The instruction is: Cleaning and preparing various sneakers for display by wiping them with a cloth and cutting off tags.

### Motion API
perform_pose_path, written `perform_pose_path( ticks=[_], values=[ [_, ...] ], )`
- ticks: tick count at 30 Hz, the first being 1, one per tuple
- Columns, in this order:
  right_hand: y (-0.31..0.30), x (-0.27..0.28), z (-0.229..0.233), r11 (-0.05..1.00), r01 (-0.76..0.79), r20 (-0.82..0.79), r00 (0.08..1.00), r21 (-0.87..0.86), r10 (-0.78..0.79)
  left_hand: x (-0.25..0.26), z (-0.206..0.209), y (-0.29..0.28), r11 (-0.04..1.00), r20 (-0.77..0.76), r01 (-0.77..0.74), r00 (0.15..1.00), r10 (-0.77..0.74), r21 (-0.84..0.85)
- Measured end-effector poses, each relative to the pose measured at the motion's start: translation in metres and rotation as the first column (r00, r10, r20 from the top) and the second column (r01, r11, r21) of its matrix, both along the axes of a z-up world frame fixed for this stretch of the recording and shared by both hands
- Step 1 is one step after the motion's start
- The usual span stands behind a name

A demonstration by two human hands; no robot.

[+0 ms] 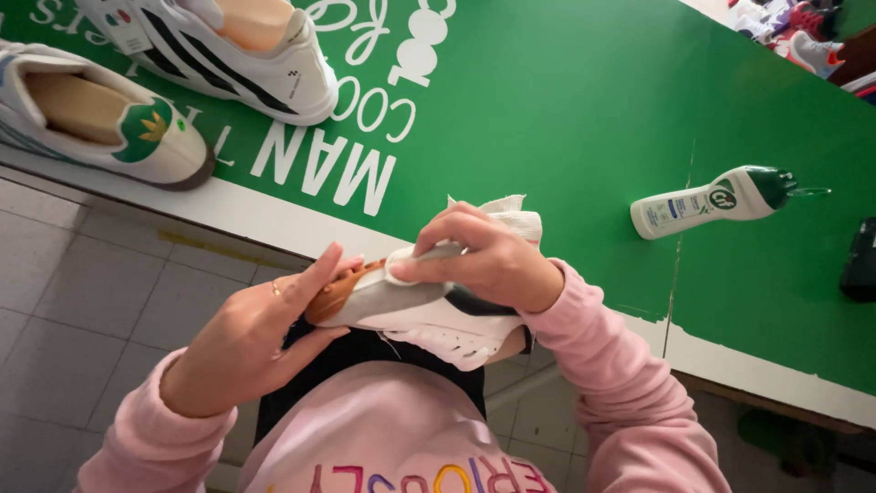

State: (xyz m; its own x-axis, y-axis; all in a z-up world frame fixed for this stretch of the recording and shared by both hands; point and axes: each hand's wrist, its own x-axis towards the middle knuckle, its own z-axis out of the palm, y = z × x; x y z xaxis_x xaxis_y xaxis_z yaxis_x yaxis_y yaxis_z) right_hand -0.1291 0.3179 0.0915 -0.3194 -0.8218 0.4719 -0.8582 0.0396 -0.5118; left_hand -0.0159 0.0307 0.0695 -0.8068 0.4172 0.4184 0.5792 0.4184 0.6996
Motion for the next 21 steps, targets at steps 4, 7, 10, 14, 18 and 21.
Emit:
perform_pose_path(
  ticks=[4, 7, 10, 14, 18, 21],
  values=[
    [0.004, -0.001, -0.008, 1.000, 0.030, -0.004, 1.000, -0.011, -0.030, 0.002, -0.005, -0.001, 0.999, 0.077, -0.022, 0.997, 0.024, -0.033],
    [0.007, -0.002, -0.012, 0.999, 0.035, 0.037, 0.999, -0.012, -0.035, 0.001, -0.006, -0.001, 1.000, -0.008, -0.006, 1.000, 0.006, -0.008],
    [0.012, -0.002, -0.015, 0.999, 0.039, 0.085, 0.996, -0.003, -0.039, 0.002, -0.010, -0.003, 1.000, 0.039, -0.013, 0.999, 0.013, 0.009],
    [0.021, -0.002, -0.026, 0.999, 0.045, 0.137, 0.989, 0.017, -0.047, 0.003, -0.011, -0.004, 1.000, 0.029, -0.013, 0.999, 0.012, 0.010],
    [0.029, -0.003, -0.034, 0.997, 0.073, 0.159, 0.984, 0.039, -0.078, 0.003, -0.010, -0.003, 1.000, 0.027, -0.022, 0.999, 0.022, -0.003],
    [0.037, -0.005, -0.035, 0.993, 0.085, 0.157, 0.983, 0.077, -0.096, 0.003, -0.007, -0.002, 1.000, 0.010, -0.026, 1.000, 0.026, 0.008]
  ],
)
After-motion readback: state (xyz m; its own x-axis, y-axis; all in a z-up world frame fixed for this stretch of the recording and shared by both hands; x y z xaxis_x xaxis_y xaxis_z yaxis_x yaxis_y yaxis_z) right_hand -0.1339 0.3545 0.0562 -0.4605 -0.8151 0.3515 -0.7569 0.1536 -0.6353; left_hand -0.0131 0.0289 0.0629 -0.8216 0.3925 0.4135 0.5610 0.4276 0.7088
